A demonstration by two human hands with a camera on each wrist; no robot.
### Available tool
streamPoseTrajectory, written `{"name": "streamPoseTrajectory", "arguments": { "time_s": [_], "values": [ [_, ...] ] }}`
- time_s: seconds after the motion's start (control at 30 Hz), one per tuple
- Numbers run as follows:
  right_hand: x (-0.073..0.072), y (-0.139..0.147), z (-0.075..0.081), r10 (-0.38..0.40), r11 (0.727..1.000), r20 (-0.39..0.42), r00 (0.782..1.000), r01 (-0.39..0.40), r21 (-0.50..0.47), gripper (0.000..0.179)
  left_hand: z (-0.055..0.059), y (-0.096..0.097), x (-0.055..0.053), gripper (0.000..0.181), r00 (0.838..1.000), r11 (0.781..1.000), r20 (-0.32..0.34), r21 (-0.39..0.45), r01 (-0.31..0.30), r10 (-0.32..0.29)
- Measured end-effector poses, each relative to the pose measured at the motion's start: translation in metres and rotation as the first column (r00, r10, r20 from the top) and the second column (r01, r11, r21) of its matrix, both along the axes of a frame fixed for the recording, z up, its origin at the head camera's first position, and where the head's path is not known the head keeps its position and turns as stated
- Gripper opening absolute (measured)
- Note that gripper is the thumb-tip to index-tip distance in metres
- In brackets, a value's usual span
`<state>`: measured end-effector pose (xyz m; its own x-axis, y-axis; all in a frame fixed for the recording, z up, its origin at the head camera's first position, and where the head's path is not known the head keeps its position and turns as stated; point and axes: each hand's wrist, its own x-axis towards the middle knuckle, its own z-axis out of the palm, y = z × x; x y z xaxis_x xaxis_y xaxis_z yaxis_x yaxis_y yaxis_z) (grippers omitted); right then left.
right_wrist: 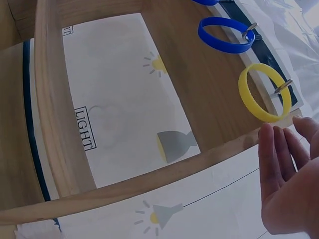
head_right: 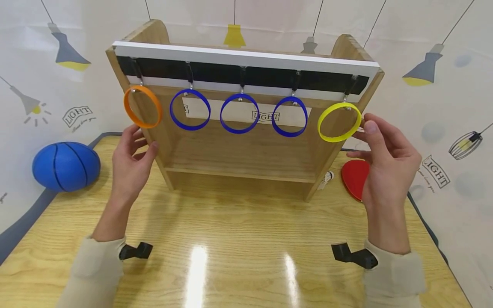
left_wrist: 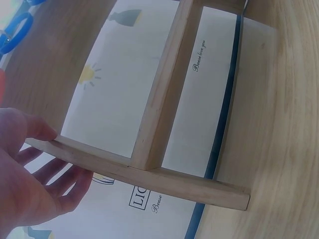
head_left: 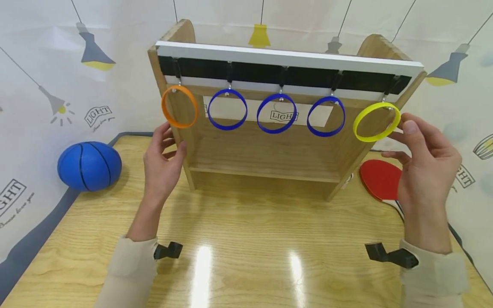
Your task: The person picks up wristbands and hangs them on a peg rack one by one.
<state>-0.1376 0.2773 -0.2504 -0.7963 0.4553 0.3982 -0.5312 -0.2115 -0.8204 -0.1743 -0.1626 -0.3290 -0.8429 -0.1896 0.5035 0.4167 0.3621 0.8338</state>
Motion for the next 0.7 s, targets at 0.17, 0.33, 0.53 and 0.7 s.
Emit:
{"name": "streamPoseTrajectory", "arguments": {
  "time_s": [0.17,0.33,0.53,0.7],
  "values": [
    [0.005,0.005,-0.005,-0.008,1.000,0.062,0.998,0.008,0.006,0.046,0.000,0.001,-0.001,0.048,1.000,1.000,-0.006,0.001,0.009,-0.009],
    [0.011,0.010,-0.012,-0.032,0.995,0.104,0.994,0.022,0.094,0.045,0.001,-0.001,-0.001,0.049,1.000,1.000,-0.002,-0.006,0.012,-0.012],
    [0.024,0.019,-0.024,0.008,0.952,0.229,0.973,-0.077,0.296,0.042,0.005,-0.014,0.007,0.049,0.999,0.999,0.034,-0.033,0.028,-0.027],
    [0.033,0.029,-0.034,-0.085,0.729,0.285,0.955,-0.136,0.671,0.041,0.008,-0.036,0.022,0.052,0.997,0.986,0.065,-0.159,0.044,-0.034]
  ]
}}
